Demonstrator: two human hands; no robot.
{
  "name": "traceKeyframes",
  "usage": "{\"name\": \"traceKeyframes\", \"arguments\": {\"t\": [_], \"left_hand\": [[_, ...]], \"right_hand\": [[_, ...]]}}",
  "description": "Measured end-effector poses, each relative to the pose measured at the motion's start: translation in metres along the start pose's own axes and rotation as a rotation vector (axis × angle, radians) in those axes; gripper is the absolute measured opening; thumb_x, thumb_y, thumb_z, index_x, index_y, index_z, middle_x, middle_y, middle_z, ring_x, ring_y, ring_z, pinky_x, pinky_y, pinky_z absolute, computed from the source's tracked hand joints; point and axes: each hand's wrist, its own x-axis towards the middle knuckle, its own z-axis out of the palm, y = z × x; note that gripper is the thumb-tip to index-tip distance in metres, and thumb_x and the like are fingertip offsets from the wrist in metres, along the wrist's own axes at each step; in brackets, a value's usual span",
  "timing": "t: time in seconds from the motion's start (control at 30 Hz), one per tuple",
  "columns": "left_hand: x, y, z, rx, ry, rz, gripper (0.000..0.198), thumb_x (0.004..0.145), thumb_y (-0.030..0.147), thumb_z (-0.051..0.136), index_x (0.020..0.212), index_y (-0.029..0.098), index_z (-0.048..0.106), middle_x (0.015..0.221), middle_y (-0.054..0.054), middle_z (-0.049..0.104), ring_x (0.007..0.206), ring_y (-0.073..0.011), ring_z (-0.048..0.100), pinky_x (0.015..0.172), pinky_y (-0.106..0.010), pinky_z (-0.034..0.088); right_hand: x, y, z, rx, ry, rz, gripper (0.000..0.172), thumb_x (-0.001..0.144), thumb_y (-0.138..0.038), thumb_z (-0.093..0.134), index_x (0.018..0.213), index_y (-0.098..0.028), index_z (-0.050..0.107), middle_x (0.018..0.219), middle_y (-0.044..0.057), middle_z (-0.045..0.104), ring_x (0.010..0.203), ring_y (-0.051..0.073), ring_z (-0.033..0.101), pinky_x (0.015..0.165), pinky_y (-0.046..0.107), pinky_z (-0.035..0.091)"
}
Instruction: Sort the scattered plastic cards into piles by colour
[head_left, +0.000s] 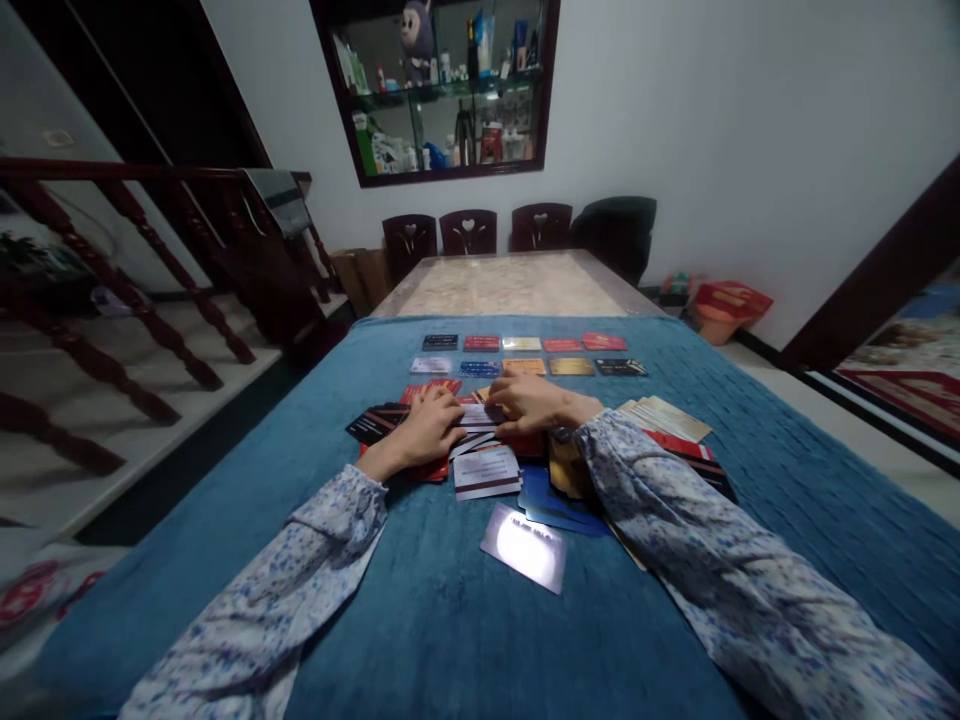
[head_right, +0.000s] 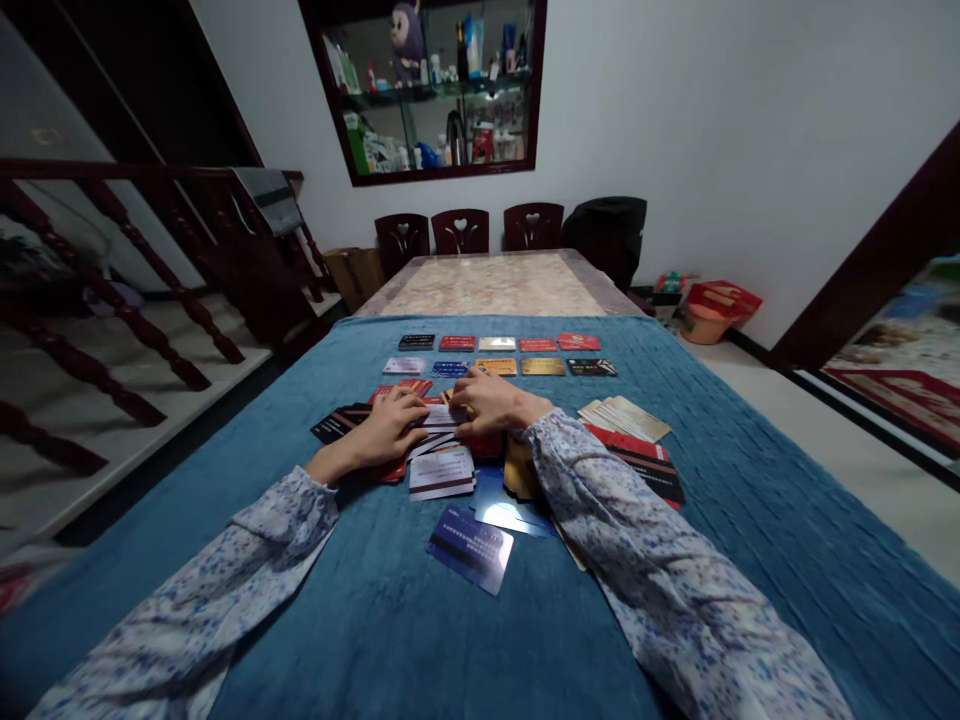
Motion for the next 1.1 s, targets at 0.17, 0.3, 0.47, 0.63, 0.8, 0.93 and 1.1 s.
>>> {"name": "traceKeyframes", "arguments": {"t": [0.17,0.3,0.47,0.63,0.8,0.93,1.1], "left_hand": [[-0.001,-0.006,0.005,0.054,0.055,0.126,0.018,0.101,0.030,0.058,0.106,0.020,0.073,0.116,-0.013,0.069,0.129,-0.0334,0.049,0.104,-0.054,0.040],[-0.003,-0.007,0.004,0.095,0.086,0.206,0.020,0.102,0.030,0.057,0.104,0.018,0.072,0.109,-0.013,0.069,0.124,-0.0320,0.053,0.101,-0.050,0.041],[-0.006,-0.007,0.000,0.097,0.101,0.263,0.022,0.101,0.029,0.055,0.102,0.017,0.074,0.108,-0.013,0.069,0.114,-0.0290,0.057,0.097,-0.047,0.043],[-0.004,-0.012,0.001,0.030,0.199,0.308,0.026,0.102,0.024,0.050,0.096,0.018,0.075,0.104,-0.012,0.070,0.110,-0.0259,0.060,0.096,-0.043,0.046],[-0.002,-0.017,0.004,-0.011,0.336,0.345,0.027,0.103,0.022,0.048,0.097,0.016,0.074,0.099,-0.012,0.072,0.103,-0.0235,0.063,0.094,-0.040,0.050],[0.000,-0.020,0.006,-0.021,0.420,0.309,0.025,0.102,0.018,0.048,0.098,0.016,0.073,0.094,-0.011,0.074,0.097,-0.0234,0.064,0.089,-0.040,0.052],[0.001,-0.024,0.011,-0.036,0.467,0.236,0.026,0.099,0.013,0.050,0.111,0.018,0.073,0.097,-0.010,0.076,0.096,-0.0242,0.067,0.088,-0.041,0.052]], "right_hand": [[-0.001,0.000,-0.001,0.007,0.013,-0.037,0.026,0.083,-0.039,0.074,0.097,-0.018,0.079,0.102,0.011,0.073,0.092,0.025,0.056,0.094,0.043,0.038],[-0.002,0.003,-0.004,0.020,0.017,-0.038,0.022,0.082,-0.037,0.073,0.094,-0.019,0.080,0.097,0.010,0.075,0.091,0.024,0.057,0.093,0.041,0.039],[-0.004,0.005,-0.009,0.050,0.021,-0.027,0.022,0.081,-0.032,0.074,0.097,-0.020,0.083,0.093,0.009,0.076,0.089,0.023,0.057,0.091,0.040,0.041],[-0.009,0.002,-0.018,0.058,0.073,-0.014,0.020,0.084,-0.026,0.069,0.095,-0.020,0.085,0.088,0.009,0.078,0.091,0.024,0.057,0.086,0.037,0.044],[-0.010,-0.001,-0.022,0.059,0.149,-0.015,0.022,0.088,-0.019,0.062,0.092,-0.020,0.084,0.088,0.008,0.079,0.086,0.022,0.060,0.078,0.033,0.045],[-0.007,0.001,-0.019,0.049,0.226,-0.015,0.027,0.096,-0.022,0.055,0.093,-0.018,0.082,0.085,0.010,0.078,0.083,0.021,0.060,0.076,0.032,0.045],[-0.004,0.000,-0.013,-0.003,0.278,0.068,0.026,0.098,-0.022,0.055,0.104,-0.018,0.081,0.090,0.011,0.076,0.089,0.021,0.061,0.074,0.030,0.043]]}}
